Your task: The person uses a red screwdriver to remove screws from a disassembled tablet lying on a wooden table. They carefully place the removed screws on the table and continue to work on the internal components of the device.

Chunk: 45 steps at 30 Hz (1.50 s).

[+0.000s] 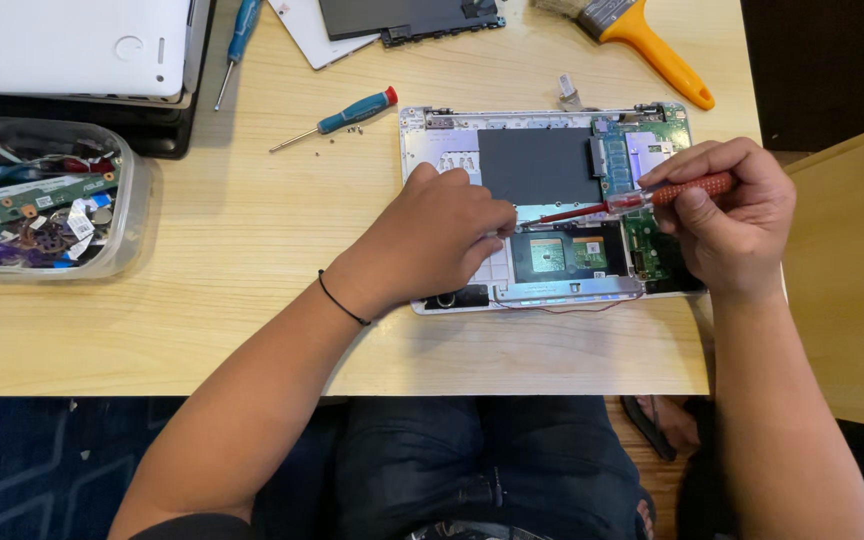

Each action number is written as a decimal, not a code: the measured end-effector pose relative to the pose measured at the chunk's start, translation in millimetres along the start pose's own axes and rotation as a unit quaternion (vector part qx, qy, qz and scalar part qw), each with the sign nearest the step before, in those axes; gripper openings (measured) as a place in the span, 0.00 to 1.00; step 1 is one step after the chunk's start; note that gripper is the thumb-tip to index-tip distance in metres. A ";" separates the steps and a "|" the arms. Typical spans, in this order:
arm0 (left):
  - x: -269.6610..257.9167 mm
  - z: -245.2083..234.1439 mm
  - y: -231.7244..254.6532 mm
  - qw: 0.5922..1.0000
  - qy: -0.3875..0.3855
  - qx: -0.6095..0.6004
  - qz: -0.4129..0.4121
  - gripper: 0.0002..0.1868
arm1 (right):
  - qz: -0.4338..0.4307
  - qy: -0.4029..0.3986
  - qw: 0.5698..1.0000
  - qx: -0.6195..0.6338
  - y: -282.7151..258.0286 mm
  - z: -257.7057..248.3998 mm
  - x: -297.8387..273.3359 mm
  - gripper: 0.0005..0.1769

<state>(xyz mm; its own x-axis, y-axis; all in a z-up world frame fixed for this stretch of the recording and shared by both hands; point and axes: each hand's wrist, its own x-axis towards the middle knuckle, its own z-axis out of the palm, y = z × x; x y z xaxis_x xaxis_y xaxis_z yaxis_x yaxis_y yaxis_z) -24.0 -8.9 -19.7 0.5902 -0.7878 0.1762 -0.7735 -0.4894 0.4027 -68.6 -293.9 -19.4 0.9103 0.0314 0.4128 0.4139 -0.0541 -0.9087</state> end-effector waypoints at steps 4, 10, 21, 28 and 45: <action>-1.3 0.7 -1.5 1.000 0.012 0.002 0.007 0.02 | -0.007 -0.008 1.000 -0.005 -1.0 0.5 -1.1 0.11; -1.1 -1.5 -0.6 1.000 0.007 -0.008 -0.003 0.01 | -0.010 -0.009 1.000 -0.007 0.3 -0.4 -0.3 0.12; -0.2 -3.6 -0.3 1.000 -0.008 -0.024 -0.018 0.01 | 0.007 -0.006 1.000 -0.017 -6.3 2.9 -5.1 0.13; -0.3 -3.8 -0.7 0.999 -0.013 -0.029 -0.020 0.01 | -0.004 0.007 0.998 -0.058 -11.9 9.2 -9.6 0.14; -1.1 -0.8 -2.8 0.999 -0.010 -0.027 -0.021 0.02 | -0.025 0.015 0.997 -0.077 -13.7 13.7 -8.0 0.13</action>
<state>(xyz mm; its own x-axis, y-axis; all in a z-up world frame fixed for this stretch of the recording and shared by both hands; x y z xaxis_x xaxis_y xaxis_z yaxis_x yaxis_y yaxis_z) -22.3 -6.3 -20.3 0.6170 -0.7745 0.1398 -0.7337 -0.5017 0.4582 -81.6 -279.8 -11.1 0.8875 0.0086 0.4606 0.4523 -0.2067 -0.8676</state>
